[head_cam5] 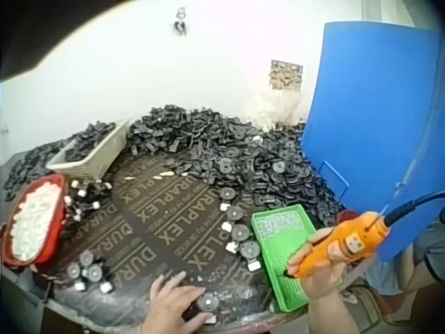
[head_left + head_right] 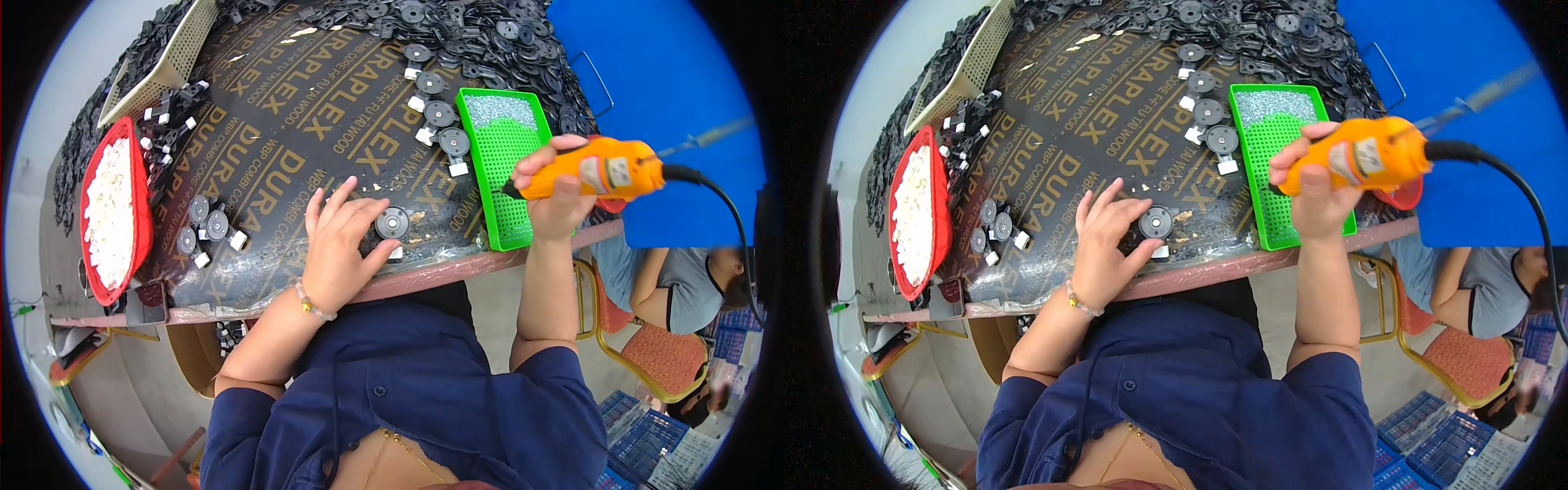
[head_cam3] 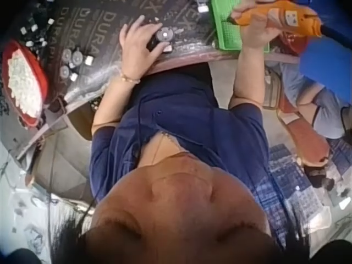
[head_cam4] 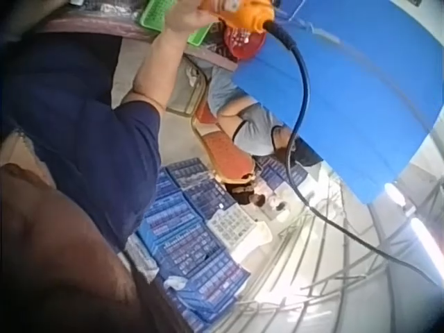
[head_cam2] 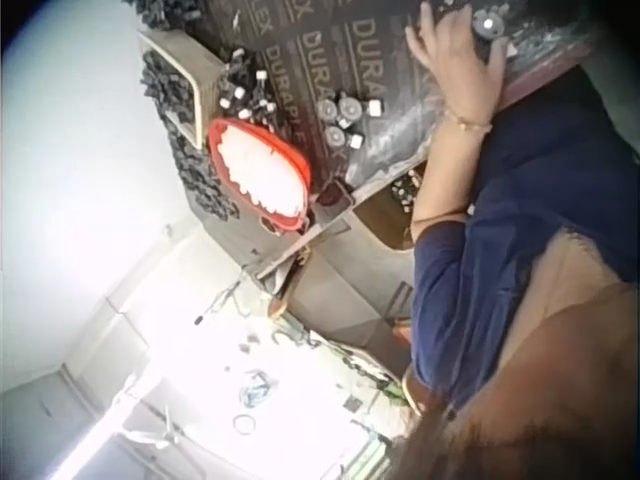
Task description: Assembling small components at a workbench using a handheld soldering tool.
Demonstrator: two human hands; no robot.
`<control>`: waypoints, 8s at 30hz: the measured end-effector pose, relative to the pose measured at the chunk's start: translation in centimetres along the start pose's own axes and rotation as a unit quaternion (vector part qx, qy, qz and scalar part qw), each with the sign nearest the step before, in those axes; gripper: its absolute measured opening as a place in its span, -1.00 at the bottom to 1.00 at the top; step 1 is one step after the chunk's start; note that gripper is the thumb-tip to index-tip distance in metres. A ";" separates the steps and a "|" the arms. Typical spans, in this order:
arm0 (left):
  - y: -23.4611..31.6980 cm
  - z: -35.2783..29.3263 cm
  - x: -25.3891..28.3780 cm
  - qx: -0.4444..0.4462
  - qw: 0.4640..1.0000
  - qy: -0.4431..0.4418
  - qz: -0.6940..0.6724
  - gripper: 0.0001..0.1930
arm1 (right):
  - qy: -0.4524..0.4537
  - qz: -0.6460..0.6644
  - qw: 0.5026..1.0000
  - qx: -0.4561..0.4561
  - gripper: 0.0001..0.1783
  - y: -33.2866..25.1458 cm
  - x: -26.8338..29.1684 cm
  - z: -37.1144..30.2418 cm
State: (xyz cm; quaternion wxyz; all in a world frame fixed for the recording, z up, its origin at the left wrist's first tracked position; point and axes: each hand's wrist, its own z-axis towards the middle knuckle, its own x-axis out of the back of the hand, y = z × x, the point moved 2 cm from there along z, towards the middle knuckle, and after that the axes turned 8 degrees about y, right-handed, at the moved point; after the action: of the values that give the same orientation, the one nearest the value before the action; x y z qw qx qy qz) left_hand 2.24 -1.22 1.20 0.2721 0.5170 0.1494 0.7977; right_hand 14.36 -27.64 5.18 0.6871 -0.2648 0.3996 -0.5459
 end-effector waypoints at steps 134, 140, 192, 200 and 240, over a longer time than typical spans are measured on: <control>0.3 -0.1 -0.5 -0.040 0.999 0.031 0.006 -0.40 | -0.036 0.047 0.996 0.064 -0.18 -5.3 -3.3 -1.6; 0.3 -0.1 -0.1 -0.064 0.996 0.054 -0.030 -0.59 | -0.136 0.121 0.982 -0.059 -0.11 -4.4 -9.1 -4.9; 0.7 0.2 -0.3 -0.007 0.997 0.036 -0.071 -0.52 | -0.147 0.133 0.980 -0.012 -0.13 -1.8 -9.2 -5.1; 0.3 -0.1 -1.0 -0.038 0.999 0.008 -0.012 -0.45 | -0.131 0.085 0.985 -0.074 -0.13 -1.9 -9.5 -4.9; -4.1 18.9 -4.1 -0.207 0.972 0.048 0.101 -0.69 | 0.009 -0.013 0.998 0.068 -0.27 -4.2 -1.4 -0.7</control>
State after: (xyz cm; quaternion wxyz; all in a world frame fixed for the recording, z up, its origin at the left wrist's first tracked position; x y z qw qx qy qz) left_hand 21.80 -1.10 3.94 0.2834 0.4228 -0.0590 0.8587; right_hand 11.37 -27.33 8.47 0.6926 -0.2179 0.3640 -0.5834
